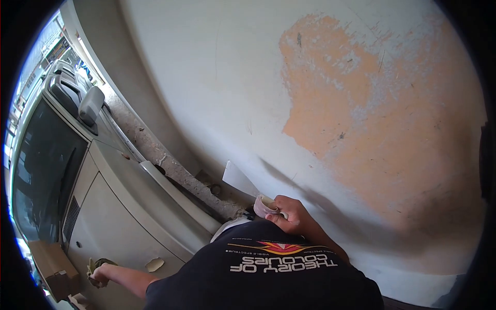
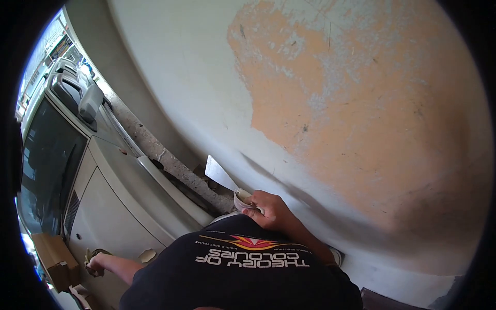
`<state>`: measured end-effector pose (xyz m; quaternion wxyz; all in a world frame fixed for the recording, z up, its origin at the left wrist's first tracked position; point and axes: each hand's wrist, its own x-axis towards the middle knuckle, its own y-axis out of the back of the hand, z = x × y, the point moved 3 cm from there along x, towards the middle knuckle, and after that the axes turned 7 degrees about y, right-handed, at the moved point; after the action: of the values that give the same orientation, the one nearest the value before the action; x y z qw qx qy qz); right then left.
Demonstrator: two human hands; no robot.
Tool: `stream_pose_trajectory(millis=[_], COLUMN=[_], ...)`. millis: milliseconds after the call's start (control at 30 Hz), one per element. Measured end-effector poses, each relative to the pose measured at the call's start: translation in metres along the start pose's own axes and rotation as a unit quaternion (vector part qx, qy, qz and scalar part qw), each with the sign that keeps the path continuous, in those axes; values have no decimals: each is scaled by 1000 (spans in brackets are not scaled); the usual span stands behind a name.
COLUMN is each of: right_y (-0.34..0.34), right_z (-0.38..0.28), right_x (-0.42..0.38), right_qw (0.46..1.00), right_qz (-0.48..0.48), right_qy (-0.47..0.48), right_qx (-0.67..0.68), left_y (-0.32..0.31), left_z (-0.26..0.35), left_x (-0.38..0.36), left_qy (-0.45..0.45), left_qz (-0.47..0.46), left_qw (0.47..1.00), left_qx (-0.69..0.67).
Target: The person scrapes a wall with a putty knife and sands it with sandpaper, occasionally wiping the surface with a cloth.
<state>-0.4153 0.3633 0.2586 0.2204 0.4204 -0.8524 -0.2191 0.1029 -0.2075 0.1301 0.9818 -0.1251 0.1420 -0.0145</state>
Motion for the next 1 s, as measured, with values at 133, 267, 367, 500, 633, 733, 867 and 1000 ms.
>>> stream_pose_trajectory(millis=[133,267,367,500,633,733,867,1000], right_y=[3,4,7,7,7,7,11,10], right_z=[3,3,-1,2,4,2,-4,-10], right_x=[-7,-10,-9,-12,-15,-12,-6,-1], right_qw=[1000,1000,1000,999,999,1000,1000,999], right_qz=[10,17,4,23,30,23,9,29], right_qy=[-13,-7,-17,-27,-24,-18,-3,23], right_qx=[-14,1,12,7,12,3,3,0], left_y=[40,32,25,24,57,66,69,44], left_z=[28,44,42,11,-5,-32,-28,-79], left_x=[-59,-78,-53,-35,-55,-52,-50,-15], left_qy=[75,-120,-155,-214,-85,10,-174,-201], left_qz=[-30,-208,-97,21,7,-6,-39,56], left_qw=[992,971,978,883,905,911,885,854], left_qx=[-96,17,99,416,416,411,431,476])
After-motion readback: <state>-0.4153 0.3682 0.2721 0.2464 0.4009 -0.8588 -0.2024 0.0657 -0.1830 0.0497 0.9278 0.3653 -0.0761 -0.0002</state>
